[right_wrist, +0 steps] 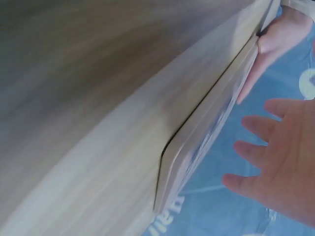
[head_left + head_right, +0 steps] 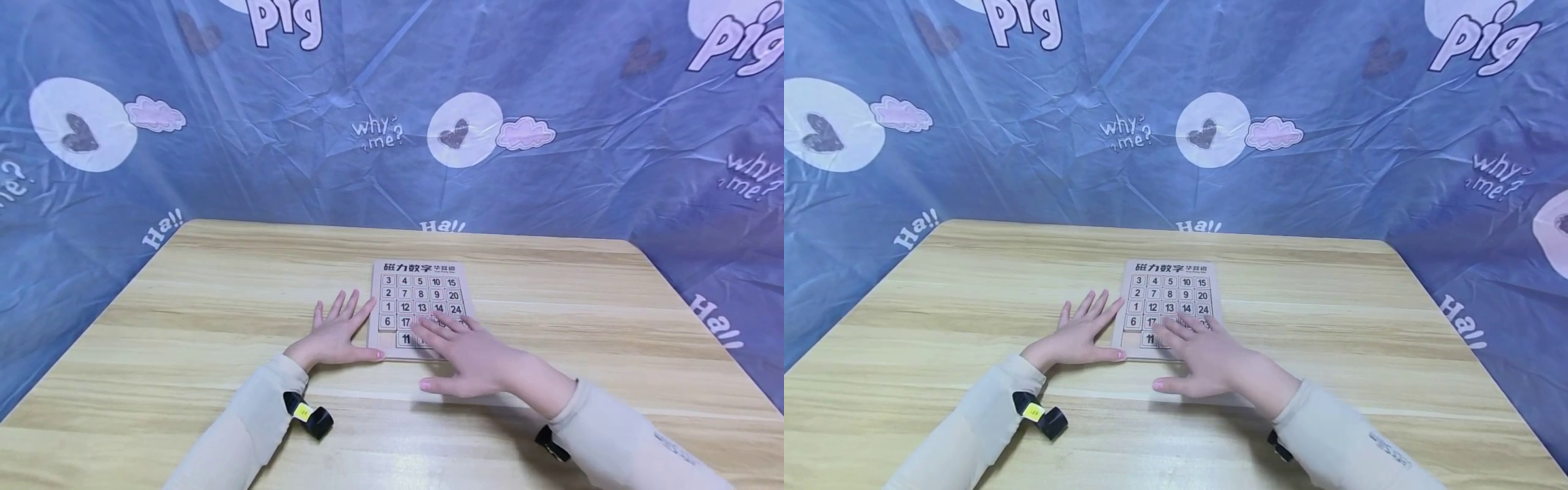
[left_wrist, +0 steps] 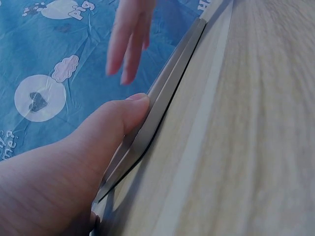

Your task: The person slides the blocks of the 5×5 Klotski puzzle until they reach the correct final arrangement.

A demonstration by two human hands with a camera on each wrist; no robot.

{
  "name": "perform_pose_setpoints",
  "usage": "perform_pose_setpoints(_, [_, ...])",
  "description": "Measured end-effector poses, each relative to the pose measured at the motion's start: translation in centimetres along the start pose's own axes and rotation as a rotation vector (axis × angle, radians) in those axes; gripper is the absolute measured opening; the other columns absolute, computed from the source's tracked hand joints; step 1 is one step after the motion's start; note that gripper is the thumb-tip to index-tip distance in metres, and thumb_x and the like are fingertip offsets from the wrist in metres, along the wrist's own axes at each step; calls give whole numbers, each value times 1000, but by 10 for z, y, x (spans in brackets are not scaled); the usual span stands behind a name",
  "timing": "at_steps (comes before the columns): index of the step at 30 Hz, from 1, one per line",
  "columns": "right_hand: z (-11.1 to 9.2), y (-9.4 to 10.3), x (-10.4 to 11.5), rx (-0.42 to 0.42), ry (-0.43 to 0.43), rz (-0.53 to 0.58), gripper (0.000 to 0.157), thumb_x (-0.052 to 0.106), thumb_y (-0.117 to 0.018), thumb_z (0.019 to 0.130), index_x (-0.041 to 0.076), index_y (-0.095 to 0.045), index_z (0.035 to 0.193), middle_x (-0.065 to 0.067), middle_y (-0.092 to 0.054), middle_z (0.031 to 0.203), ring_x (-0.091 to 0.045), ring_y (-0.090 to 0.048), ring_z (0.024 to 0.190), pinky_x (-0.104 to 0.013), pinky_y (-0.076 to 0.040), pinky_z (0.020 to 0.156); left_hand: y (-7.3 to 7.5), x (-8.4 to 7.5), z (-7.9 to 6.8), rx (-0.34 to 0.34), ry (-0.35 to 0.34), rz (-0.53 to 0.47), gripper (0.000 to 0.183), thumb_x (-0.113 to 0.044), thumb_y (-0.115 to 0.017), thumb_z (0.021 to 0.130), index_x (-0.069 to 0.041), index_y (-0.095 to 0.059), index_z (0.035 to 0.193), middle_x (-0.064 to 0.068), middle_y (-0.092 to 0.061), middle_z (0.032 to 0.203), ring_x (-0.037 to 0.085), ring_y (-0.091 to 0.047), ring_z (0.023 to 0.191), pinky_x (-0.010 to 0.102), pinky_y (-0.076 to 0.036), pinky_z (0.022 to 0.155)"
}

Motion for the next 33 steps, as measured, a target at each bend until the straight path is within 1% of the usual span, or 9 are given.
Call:
perform_pose_setpoints(5, [-26, -2, -13, -33, -34, 26, 77, 59, -42, 80, 12, -22, 138, -9, -23, 139, -32, -15, 125, -56, -12, 95, -1, 1, 1, 1, -3, -4, 97, -70, -50, 65, -23, -11, 140, 12, 1, 142, 31, 9, 126, 56, 12, 92])
perform_pose_setpoints(9, [-44, -5, -21, -51, -64, 39, 76, 57, -44, 80, 11, -24, 137, -10, -27, 137, -32, -18, 124, -56, -14, 95, -1, 1, 1, 4, -2, -9, 97, -70, -50, 65, -23, -11, 140, 12, 1, 142, 30, 10, 126, 55, 13, 92])
perform_pose_setpoints(12, [-55, -8, -24, -62, -78, 46, 75, 57, -45, 80, 11, -27, 136, -9, -30, 136, -33, -21, 123, -56, -16, 94, -1, 1, 1, 4, -3, -6, 97, -70, -50, 65, -23, -11, 140, 12, 1, 142, 31, 10, 126, 55, 13, 92])
perform_pose_setpoints(15, [-61, -10, -25, -68, -81, 45, 75, 57, -45, 80, 10, -28, 136, -8, -32, 135, -33, -23, 123, -57, -18, 93, 0, 1, 1, 3, -1, -11, 97, -70, -50, 65, -23, -11, 140, 12, 1, 142, 31, 10, 126, 55, 13, 92])
perform_pose_setpoints(18, [-63, -12, -25, -75, -75, 35, 74, 57, -44, 80, 11, -28, 136, -9, -33, 134, -34, -24, 122, -57, -19, 92, 0, 0, 1, 1, -1, -15, 97, -70, -50, 65, -23, -12, 140, 12, 1, 142, 31, 9, 126, 55, 13, 92])
perform_pose_setpoints(23, [-59, -14, -22, -76, -59, 35, 74, 57, -45, 80, 12, -27, 136, -13, -33, 133, -34, -25, 122, -57, -19, 92, -1, 1, 1, -3, -5, -3, 97, -71, -50, 65, -22, -12, 140, 13, 0, 142, 31, 9, 126, 56, 12, 92])
perform_pose_setpoints(33, [-52, -18, -17, -66, -28, 13, 78, 60, -44, 78, 13, -25, 137, -13, -26, 137, -32, -21, 124, -56, -19, 92, -2, 2, 2, 6, 6, 1, 97, -71, -49, 64, -25, -9, 140, 11, 2, 142, 30, 10, 126, 55, 13, 92])
Point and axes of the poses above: each hand's wrist, its own z-axis towards the middle knuckle, its own y-axis out of the back of the hand, x = y × z, the point moved 1 cm from there along z, towards the middle knuckle
